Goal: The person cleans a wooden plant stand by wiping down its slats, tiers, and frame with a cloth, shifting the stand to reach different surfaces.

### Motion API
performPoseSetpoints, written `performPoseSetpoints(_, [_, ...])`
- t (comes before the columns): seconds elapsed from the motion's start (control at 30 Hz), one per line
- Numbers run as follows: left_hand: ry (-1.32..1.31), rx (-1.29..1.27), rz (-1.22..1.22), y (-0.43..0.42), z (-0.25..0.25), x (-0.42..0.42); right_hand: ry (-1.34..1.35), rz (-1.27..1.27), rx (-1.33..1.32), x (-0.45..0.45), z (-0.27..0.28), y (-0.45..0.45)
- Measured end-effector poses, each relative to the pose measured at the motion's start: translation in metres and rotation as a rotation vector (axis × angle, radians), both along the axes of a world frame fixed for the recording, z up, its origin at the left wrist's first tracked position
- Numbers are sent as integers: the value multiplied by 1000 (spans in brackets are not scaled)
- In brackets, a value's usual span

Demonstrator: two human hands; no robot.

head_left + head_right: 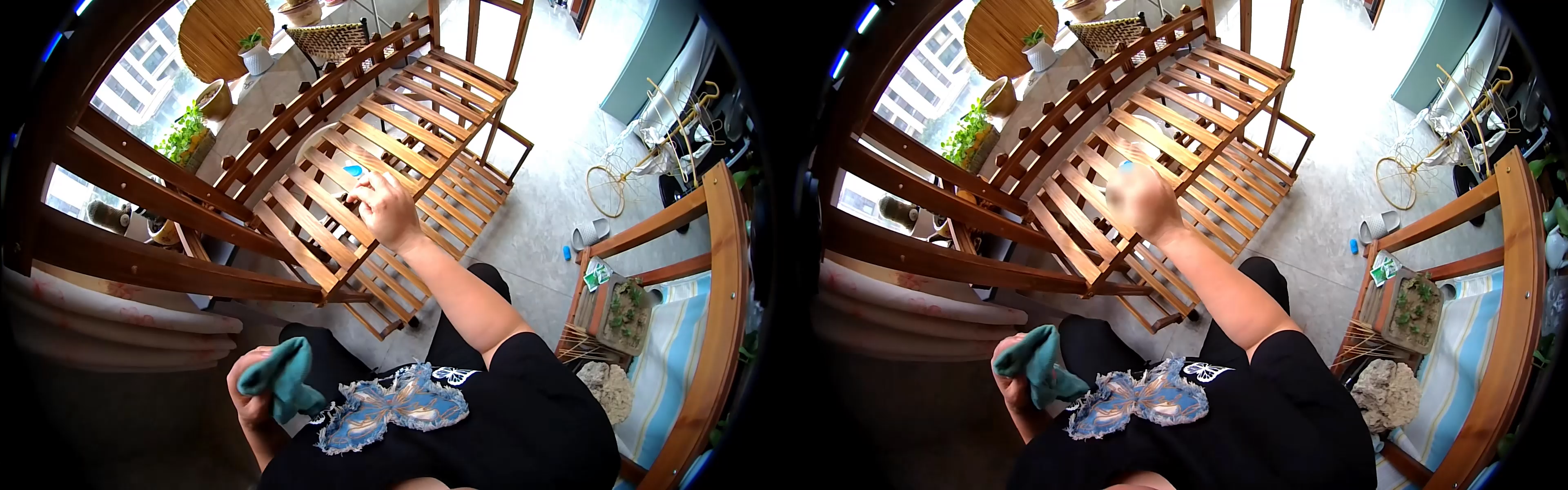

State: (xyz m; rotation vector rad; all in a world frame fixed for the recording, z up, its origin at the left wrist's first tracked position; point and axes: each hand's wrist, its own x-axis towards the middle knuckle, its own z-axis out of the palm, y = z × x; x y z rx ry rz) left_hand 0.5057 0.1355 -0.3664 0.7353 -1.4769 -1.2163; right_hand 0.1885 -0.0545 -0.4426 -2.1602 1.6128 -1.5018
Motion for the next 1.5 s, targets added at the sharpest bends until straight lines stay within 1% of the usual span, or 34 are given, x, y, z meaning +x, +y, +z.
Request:
performPoseSetpoints(0.03, [-198, -178, -76, -13, 17, -14, 4, 5, 4, -1, -5, -2])
performPoseSetpoints(0.07, [-289, -142, -42, -16, 32, -34, 32, 11, -33, -2, -13, -5])
performPoseSetpoints(0.1, [-321, -122, -30, -21, 34, -48, 58, 16, -74, -1, -17, -7])
performPoseSetpoints(0.13, [-287, -88, 6, -26, 27, -66, 84, 30, -58, -3, -15, -5])
performPoseSetpoints(0.17, [-239, -39, -16, -35, 27, -86, 86, 35, -61, -6, -12, -1])
performPoseSetpoints(0.23, [-247, -101, 57, -55, 19, -119, -664, 341, 147, -9, -4, 17])
performPoseSetpoints(0.27, [-163, 28, 100, -66, 1, -126, -661, 309, 77, -16, -1, 31])
performPoseSetpoints(0.3, [-147, -38, 157, -77, 7, -145, -657, 276, 6, -23, 2, 48])
performPoseSetpoints(0.37, [-132, 19, 238, -104, -14, -165, -718, 375, 128, -30, 7, 81])
performPoseSetpoints(0.43, [7, 71, 30, -115, -13, -187, -904, 508, 253, -11, 16, 103])
performPoseSetpoints(0.47, [12, 102, -107, -121, -20, -193, -800, 477, 322, -12, 6, 105])
performPoseSetpoints(0.5, [16, 106, -99, -125, -17, -195, -909, 418, 160, -1, 4, 103])
performPoseSetpoints(0.57, [-270, -208, -244, -134, -6, -196, -1001, 293, 211, -9, -6, 95])
performPoseSetpoints(0.6, [-510, -417, -116, -141, -4, -186, -1145, 296, 179, -12, -7, 85])
performPoseSetpoints(0.63, [-644, -580, 52, -145, 1, -179, -1132, 224, 187, -18, 10, 79])
performPoseSetpoints(0.7, [-894, -659, 414, -148, -16, -168, -1219, 374, 289, -34, 24, 51])
performPoseSetpoints(0.73, [-1040, -661, 519, -148, -27, -166, -1108, 367, 251, -39, 29, 30])
performPoseSetpoints(0.77, [-1096, -638, 531, -152, -44, -163, -996, 359, 212, -41, 35, 7])
performPoseSetpoints(0.83, [-1084, -567, 477, -157, -69, -159, -877, 405, 142, -30, 61, -37])
performPoseSetpoints(0.87, [-1150, -552, 494, -154, -69, -162, -642, 296, 18, -23, 78, -58])
performPoseSetpoints(0.9, [-1141, -548, 499, -152, -68, -163, -407, 183, -103, -14, 94, -79])
performPoseSetpoints(0.97, [-1161, -529, 497, -148, -68, -167, -249, 99, -205, 4, 112, -127])
performPoseSetpoints(1.03, [-1165, -507, 496, -148, -69, -166, -172, 107, -160, 19, 123, -163])
performPoseSetpoints(1.07, [-1166, -505, 498, -148, -70, -167, -166, 85, -86, 25, 124, -171])
performPoseSetpoints(1.1, [-1167, -502, 500, -148, -71, -167, -133, 64, 3, 30, 115, -185])
performPoseSetpoints(1.17, [-1163, -487, 471, -148, -69, -167, -50, 106, 201, 35, 96, -188])
performPoseSetpoints(1.2, [-1162, -474, 460, -149, -69, -168, 33, 127, -9, 35, 80, -186])
performPoseSetpoints(1.23, [-1158, -463, 447, -150, -69, -169, 57, 29, 72, 38, 86, -169])
performPoseSetpoints(1.3, [-1163, -484, 443, -152, -72, -169, -56, 50, 21, 37, 80, -158])
performPoseSetpoints(1.37, [-1172, -496, 433, -152, -74, -170, -247, 8, 213, 32, 93, -138])
performPoseSetpoints(1.4, [-1178, -502, 427, -153, -71, -170, -332, -2, 142, 33, 90, -134])
performPoseSetpoints(1.43, [-1186, -504, 420, -151, -71, -170, -353, -38, 79, 36, 86, -133])
performPoseSetpoints(1.5, [-1174, -509, 425, -151, -73, -171, -267, -89, 40, 46, 77, -133])
